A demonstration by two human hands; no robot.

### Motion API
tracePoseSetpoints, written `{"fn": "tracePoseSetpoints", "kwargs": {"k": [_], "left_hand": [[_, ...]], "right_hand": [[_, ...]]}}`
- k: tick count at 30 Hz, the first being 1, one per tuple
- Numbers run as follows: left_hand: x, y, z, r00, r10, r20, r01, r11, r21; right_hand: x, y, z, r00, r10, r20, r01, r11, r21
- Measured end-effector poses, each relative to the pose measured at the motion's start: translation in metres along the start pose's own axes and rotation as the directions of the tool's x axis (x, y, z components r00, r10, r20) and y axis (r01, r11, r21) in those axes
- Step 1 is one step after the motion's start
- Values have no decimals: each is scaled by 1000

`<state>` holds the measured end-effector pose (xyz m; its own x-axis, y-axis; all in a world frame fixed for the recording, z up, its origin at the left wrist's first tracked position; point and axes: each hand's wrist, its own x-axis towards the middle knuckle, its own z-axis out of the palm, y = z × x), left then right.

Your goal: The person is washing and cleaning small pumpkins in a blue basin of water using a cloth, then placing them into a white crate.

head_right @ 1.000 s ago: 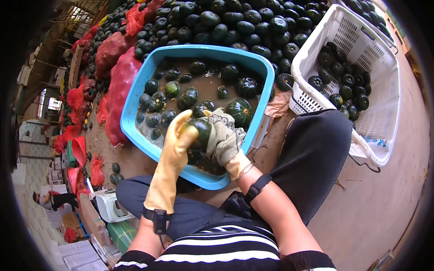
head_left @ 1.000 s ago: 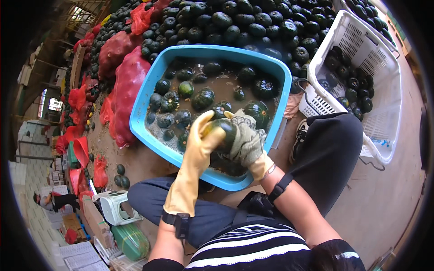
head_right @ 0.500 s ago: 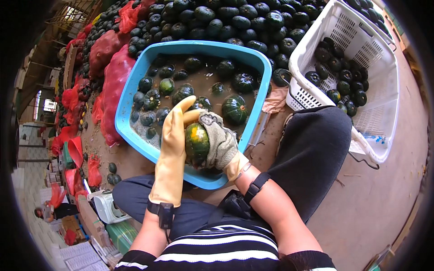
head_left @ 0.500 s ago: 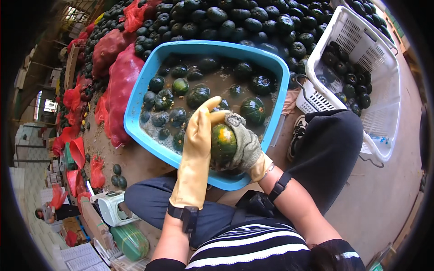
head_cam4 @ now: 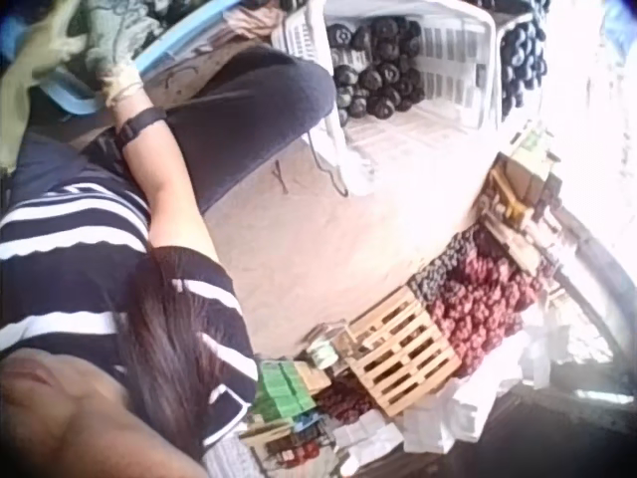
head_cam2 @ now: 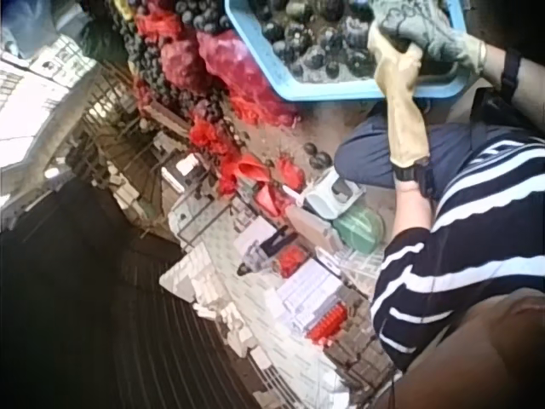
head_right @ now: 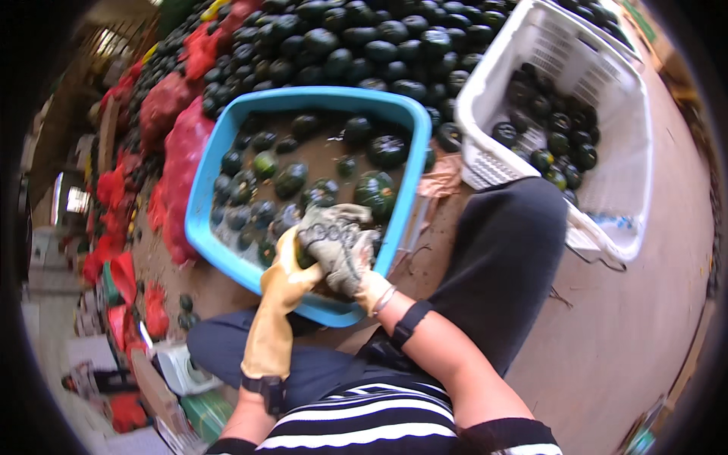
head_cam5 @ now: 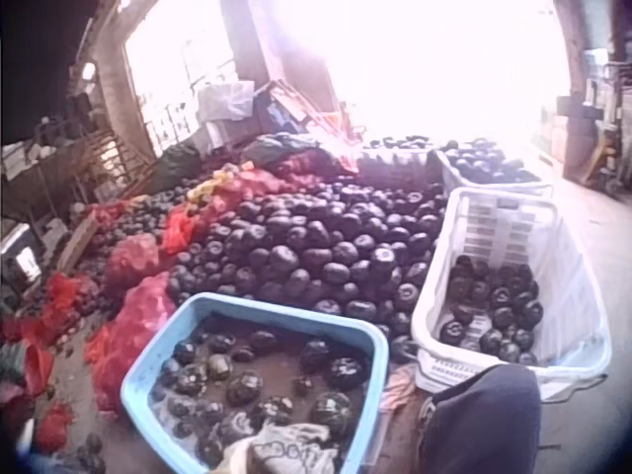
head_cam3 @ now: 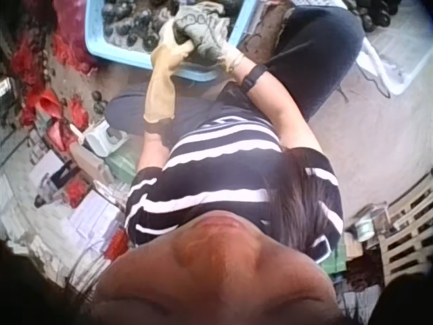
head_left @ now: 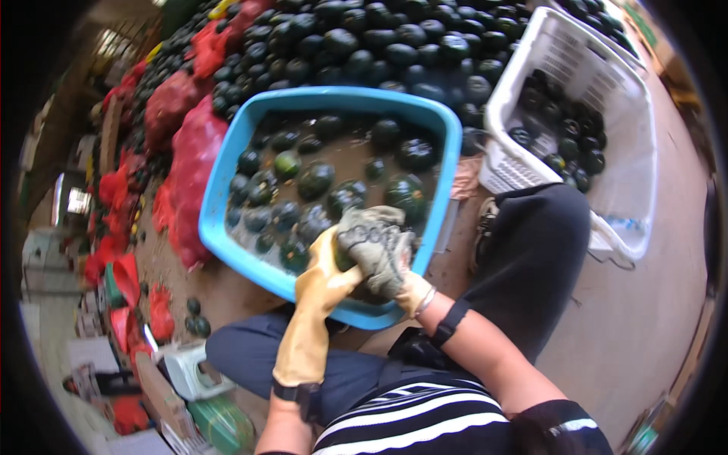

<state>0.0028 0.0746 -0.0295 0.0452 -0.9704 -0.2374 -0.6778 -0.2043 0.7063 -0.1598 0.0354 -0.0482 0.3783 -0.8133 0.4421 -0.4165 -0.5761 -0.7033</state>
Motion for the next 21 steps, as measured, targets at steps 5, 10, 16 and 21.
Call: {"fn": "tracePoseSetpoints", "kwargs": {"k": [5, 10, 16, 21], "left_hand": [[11, 45, -49, 927, 184, 326, 69, 772, -632], [106, 200, -13, 265, 964, -39, -944, 267, 196], [220, 149, -31, 966, 254, -57, -256, 966, -46], [223, 56, 91, 998, 37, 59, -67, 746, 663]], "right_hand": [[-12, 28, 43, 992, 104, -73, -78, 952, 295], [-17, 52, 109, 917, 378, 131, -289, 400, 870], [-2, 23, 28, 865, 498, 57, -489, 864, -123], [-1, 20, 13, 792, 597, 132, -528, 776, -344]]}}
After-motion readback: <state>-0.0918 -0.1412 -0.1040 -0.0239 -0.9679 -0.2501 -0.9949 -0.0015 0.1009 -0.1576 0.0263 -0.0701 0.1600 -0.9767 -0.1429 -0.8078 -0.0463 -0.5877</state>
